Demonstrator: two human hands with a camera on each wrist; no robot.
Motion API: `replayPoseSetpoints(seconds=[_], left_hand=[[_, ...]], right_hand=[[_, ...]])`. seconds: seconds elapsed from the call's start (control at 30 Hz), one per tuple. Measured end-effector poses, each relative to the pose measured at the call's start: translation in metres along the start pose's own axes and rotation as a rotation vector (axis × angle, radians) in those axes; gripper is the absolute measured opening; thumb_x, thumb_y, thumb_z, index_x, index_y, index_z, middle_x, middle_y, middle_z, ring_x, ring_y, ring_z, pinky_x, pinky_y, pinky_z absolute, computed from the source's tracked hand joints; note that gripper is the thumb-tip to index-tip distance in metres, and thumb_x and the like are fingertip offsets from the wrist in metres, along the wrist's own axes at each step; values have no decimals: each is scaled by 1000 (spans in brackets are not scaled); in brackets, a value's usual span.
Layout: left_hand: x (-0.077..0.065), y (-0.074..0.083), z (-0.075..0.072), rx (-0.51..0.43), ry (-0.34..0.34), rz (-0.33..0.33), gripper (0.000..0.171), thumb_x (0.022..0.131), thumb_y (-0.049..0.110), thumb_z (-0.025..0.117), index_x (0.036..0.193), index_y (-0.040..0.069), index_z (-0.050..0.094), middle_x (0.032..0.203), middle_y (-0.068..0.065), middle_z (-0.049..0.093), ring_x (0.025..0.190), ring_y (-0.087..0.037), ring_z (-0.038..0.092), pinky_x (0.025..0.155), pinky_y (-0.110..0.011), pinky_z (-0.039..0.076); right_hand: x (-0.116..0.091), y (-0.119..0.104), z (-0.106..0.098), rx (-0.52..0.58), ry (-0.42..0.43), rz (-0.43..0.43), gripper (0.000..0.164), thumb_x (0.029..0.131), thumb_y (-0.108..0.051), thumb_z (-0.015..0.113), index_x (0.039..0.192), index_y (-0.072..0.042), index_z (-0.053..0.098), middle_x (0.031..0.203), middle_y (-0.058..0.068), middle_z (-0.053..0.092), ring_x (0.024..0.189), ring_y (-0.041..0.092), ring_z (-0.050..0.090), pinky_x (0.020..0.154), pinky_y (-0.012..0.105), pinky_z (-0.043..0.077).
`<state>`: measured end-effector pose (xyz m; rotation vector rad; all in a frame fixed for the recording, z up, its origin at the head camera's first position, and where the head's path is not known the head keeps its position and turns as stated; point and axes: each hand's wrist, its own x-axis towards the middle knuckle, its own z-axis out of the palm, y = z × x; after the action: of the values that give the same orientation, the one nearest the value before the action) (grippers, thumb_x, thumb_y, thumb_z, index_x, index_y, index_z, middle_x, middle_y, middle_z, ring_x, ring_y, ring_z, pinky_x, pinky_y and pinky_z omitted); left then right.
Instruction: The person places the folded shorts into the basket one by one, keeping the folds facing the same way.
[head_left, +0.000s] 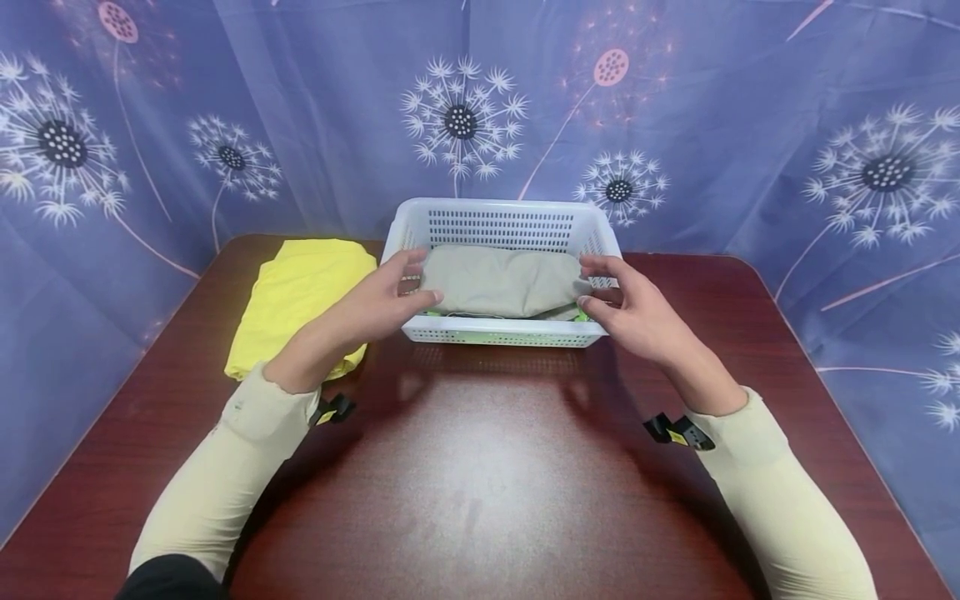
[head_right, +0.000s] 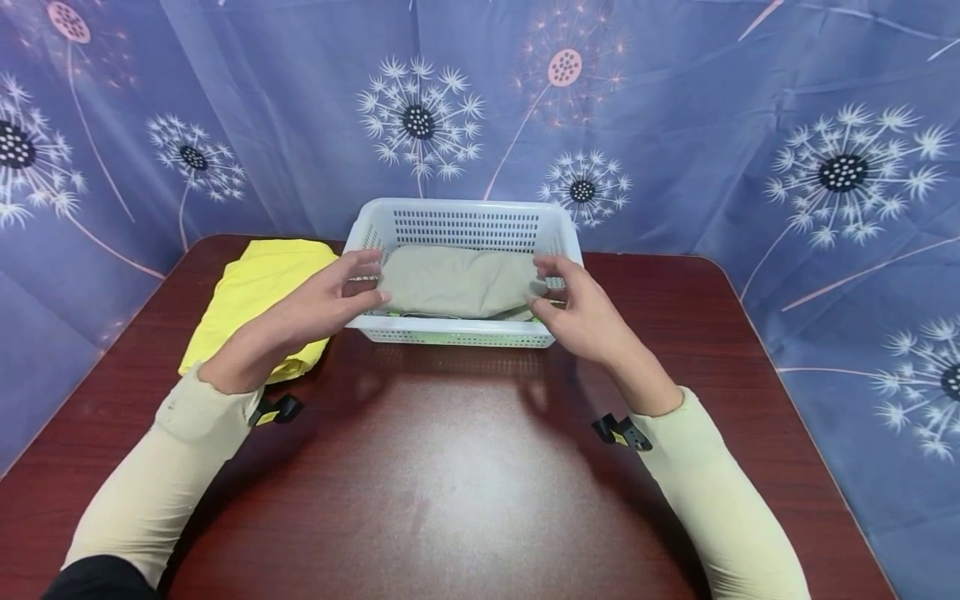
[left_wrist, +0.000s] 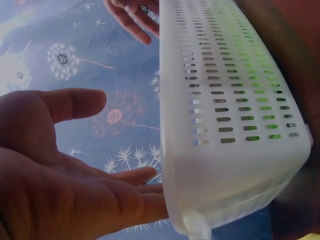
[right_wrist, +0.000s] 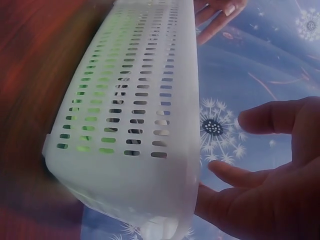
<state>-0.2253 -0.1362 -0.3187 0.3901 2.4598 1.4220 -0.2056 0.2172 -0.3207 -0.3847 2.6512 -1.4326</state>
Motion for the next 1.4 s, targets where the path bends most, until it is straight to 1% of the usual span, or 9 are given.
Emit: replayPoseSetpoints(seconds=[0.13, 0.33, 0.4, 0.63, 0.8, 0.87, 1.03, 1.23, 1.4], left_hand=[[-3, -2, 0, -2, 4, 23, 75, 105, 26, 64, 167, 8, 24, 167, -25, 33, 153, -40, 39, 122, -56, 35], [-9, -4, 0, 25, 17, 63, 73, 104, 20, 65, 165, 7, 27, 166, -23, 36, 151, -40, 41, 123, -54, 36], [-11, -5, 0, 36, 23, 77, 72, 104, 18, 65, 164, 5, 29, 165, -23, 37, 150, -40, 42, 123, -53, 36], [-19, -5, -2, 26, 31, 97, 66, 104, 19, 66, 162, 7, 36, 161, -20, 43, 148, -37, 46, 120, -54, 41], [-26, -5, -4, 25, 39, 129, 62, 105, 19, 67, 159, 7, 40, 154, -20, 49, 144, -36, 50, 117, -55, 44], [-29, -6, -5, 28, 52, 143, 60, 105, 17, 67, 157, 6, 42, 153, -20, 50, 142, -36, 52, 116, -55, 45], [-35, -7, -9, 30, 80, 162, 55, 104, 13, 67, 153, 3, 46, 151, -18, 51, 141, -37, 54, 114, -54, 47], [-40, -11, -14, 61, 100, 157, 52, 104, 13, 66, 152, 5, 47, 150, -19, 52, 140, -36, 55, 113, -53, 48], [-42, -14, -17, 85, 115, 164, 49, 104, 12, 67, 148, 2, 48, 147, -19, 54, 137, -36, 57, 112, -54, 49]], right_hand=[[-5, 2, 1, -27, 24, -50, 56, 105, -10, 61, 158, -4, 43, 153, 18, 50, 137, 40, 59, 100, 41, 55], [-11, 7, 3, -6, 50, -107, 55, 103, -5, 61, 155, 1, 44, 150, 23, 50, 135, 44, 59, 92, 18, 54], [-12, 9, 4, 12, 61, -123, 55, 102, -1, 61, 154, 4, 43, 150, 25, 48, 135, 46, 58, 92, 14, 53], [-15, 11, 8, -32, 145, -205, 50, 96, 6, 64, 145, 7, 53, 140, 23, 52, 129, 41, 62, 95, 13, 52], [-19, 12, 10, -72, 183, -248, 51, 94, 6, 67, 143, 5, 57, 136, 21, 55, 128, 39, 63, 96, 23, 57], [-21, 11, 10, -81, 191, -248, 50, 94, 5, 68, 143, 4, 58, 135, 20, 57, 127, 38, 63, 98, 31, 58], [-24, 11, 11, -96, 197, -251, 49, 94, 5, 68, 142, -2, 60, 130, 17, 60, 125, 35, 64, 99, 39, 58], [-27, 16, 11, -171, 197, -295, 48, 95, 4, 70, 142, -5, 63, 124, 14, 67, 117, 31, 67, 95, 32, 59], [-26, 19, 10, -248, 227, -321, 43, 94, 0, 73, 136, -9, 69, 118, 8, 73, 107, 15, 67, 82, 22, 58]])
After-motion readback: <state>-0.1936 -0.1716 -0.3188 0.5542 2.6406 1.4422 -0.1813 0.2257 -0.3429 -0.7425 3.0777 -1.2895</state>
